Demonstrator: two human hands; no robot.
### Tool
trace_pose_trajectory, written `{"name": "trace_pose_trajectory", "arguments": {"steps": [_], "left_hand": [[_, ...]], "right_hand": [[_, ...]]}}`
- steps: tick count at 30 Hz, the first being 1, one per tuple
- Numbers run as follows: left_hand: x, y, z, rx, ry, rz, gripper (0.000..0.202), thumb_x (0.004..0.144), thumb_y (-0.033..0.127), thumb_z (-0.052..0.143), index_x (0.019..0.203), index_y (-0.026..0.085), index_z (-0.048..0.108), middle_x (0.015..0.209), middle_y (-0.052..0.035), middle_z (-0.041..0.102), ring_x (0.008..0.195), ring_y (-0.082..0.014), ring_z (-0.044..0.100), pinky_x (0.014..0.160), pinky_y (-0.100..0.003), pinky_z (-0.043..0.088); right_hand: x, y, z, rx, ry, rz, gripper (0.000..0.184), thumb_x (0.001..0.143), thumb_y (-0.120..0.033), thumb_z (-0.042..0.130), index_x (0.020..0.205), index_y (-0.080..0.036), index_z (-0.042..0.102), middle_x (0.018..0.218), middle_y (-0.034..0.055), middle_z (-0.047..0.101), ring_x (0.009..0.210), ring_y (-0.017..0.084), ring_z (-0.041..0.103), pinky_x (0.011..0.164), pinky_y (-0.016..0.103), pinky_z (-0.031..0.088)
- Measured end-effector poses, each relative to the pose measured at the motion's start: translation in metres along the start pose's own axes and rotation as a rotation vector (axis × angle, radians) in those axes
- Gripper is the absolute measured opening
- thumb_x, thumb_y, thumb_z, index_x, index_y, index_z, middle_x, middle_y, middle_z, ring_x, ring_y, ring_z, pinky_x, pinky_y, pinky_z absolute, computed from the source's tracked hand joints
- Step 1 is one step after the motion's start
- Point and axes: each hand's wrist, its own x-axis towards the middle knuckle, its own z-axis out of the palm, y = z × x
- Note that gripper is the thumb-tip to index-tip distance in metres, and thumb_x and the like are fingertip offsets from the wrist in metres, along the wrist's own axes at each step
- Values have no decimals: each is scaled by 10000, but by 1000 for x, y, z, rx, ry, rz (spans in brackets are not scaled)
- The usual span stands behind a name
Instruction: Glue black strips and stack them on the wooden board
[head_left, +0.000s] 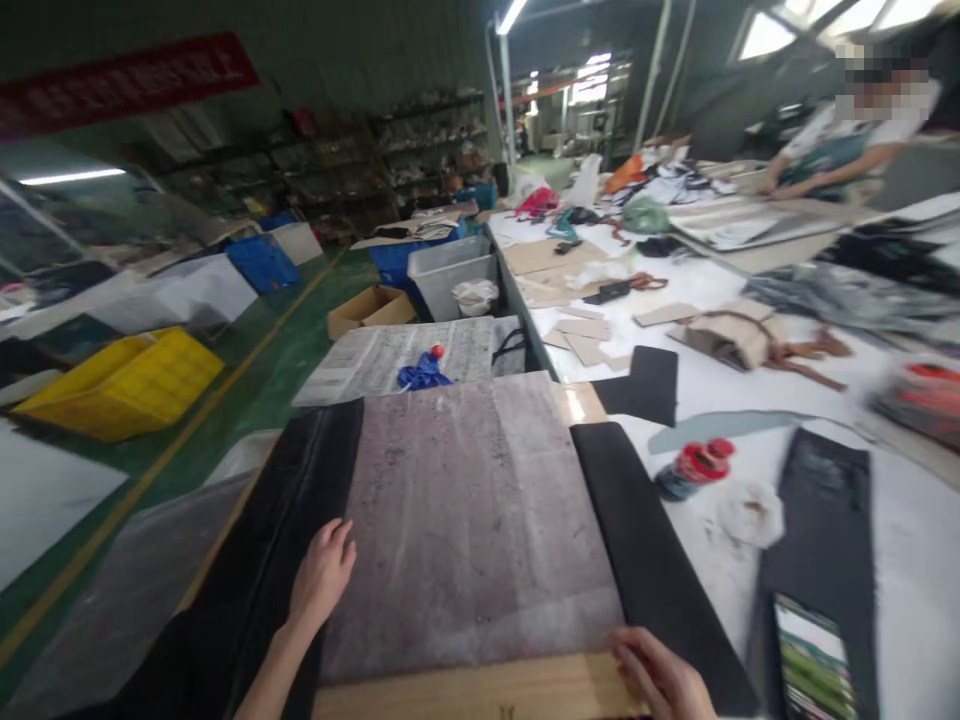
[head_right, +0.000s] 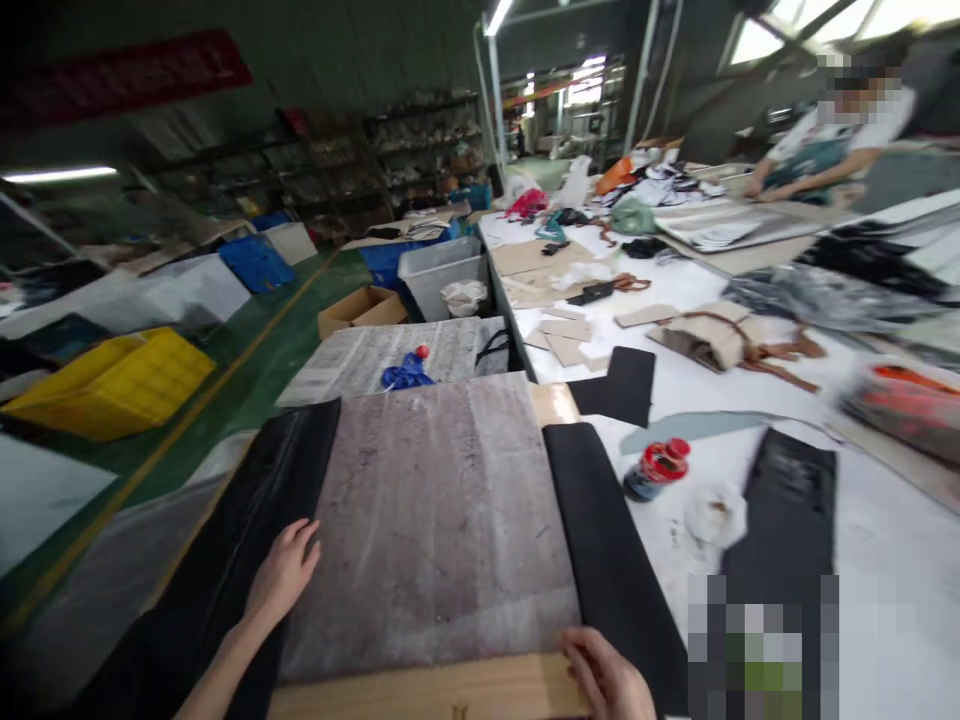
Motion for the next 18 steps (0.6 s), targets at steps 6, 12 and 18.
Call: {"name": "trace_pose_trajectory", "arguments": {"steps": [6,12,18], "left_hand": [[-28,67,17,-180,-66,164,260,931,408,404,1089,331,595,1154,-3,644,1030,-257,691,871,-462,616],[-61,144,19,-271,-166,285,361,957,366,408,1155,189,652,1216,-125,641,1131,-281,662,945,-456,585],[-80,204,11,-321,-252,373,318,976,296,431,1202,220,641,1264,-95,636,1151,-243,656,974,-423,575]], "right_hand": [[-14,6,-58,-230,225,-9,262,944,-408,490,1006,-277,708,993,54,741,887,219,725,740,278,573],[-29,36,-90,-291,457,247,348,883,-471,476,987,-228,702,963,76,713,738,220,695,672,340,540],[-41,58,-94,-8,458,411,412,748,-535,601,948,-198,726,903,98,760,774,259,704,723,391,556]]}}
